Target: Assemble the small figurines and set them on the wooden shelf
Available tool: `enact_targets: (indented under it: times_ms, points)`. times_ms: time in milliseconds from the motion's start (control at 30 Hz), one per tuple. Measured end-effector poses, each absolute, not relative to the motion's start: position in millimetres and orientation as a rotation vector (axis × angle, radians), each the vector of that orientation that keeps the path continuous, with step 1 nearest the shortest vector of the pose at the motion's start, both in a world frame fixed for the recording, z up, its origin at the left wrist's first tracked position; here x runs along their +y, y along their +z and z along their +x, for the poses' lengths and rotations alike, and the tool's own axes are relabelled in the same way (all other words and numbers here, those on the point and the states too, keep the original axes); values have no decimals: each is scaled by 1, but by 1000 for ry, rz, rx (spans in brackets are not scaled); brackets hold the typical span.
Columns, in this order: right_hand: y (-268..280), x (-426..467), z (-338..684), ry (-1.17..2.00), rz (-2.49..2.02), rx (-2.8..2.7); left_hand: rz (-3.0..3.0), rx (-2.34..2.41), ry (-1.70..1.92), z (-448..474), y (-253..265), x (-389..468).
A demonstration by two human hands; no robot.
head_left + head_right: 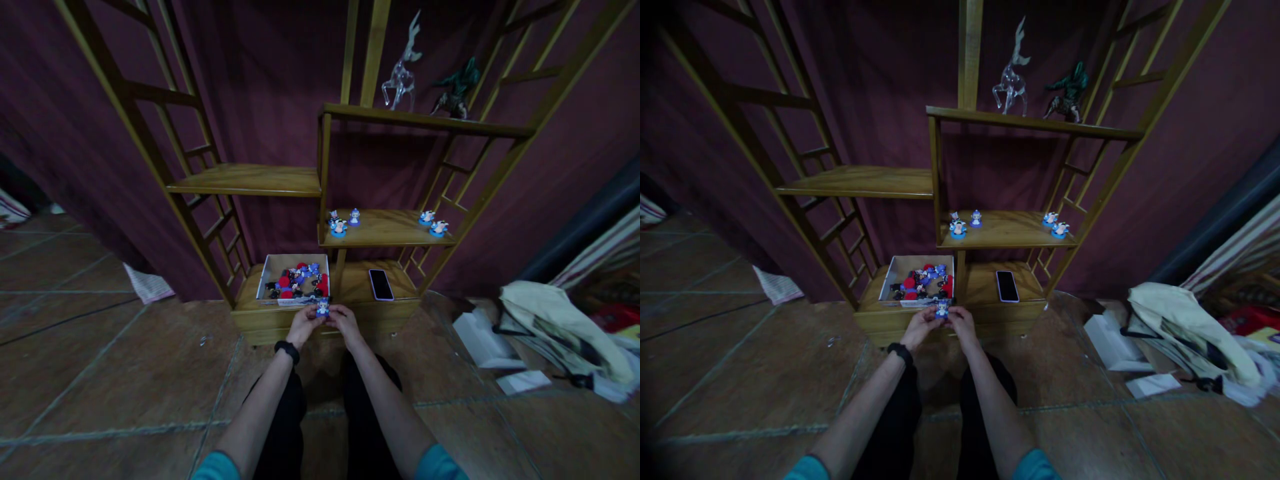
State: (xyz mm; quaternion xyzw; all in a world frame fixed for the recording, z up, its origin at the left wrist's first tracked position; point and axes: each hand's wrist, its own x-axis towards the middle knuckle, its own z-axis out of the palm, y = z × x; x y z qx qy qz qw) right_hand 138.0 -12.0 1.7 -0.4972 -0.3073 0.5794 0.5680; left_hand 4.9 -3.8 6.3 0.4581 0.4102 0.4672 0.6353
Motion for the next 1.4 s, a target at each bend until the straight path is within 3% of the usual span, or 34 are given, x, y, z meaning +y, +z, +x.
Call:
enact_targets:
  times_ms: [1400]
  points:
    - [-6, -8, 142, 1262, -1294, -817, 1103, 917, 1095, 10, -6, 3]
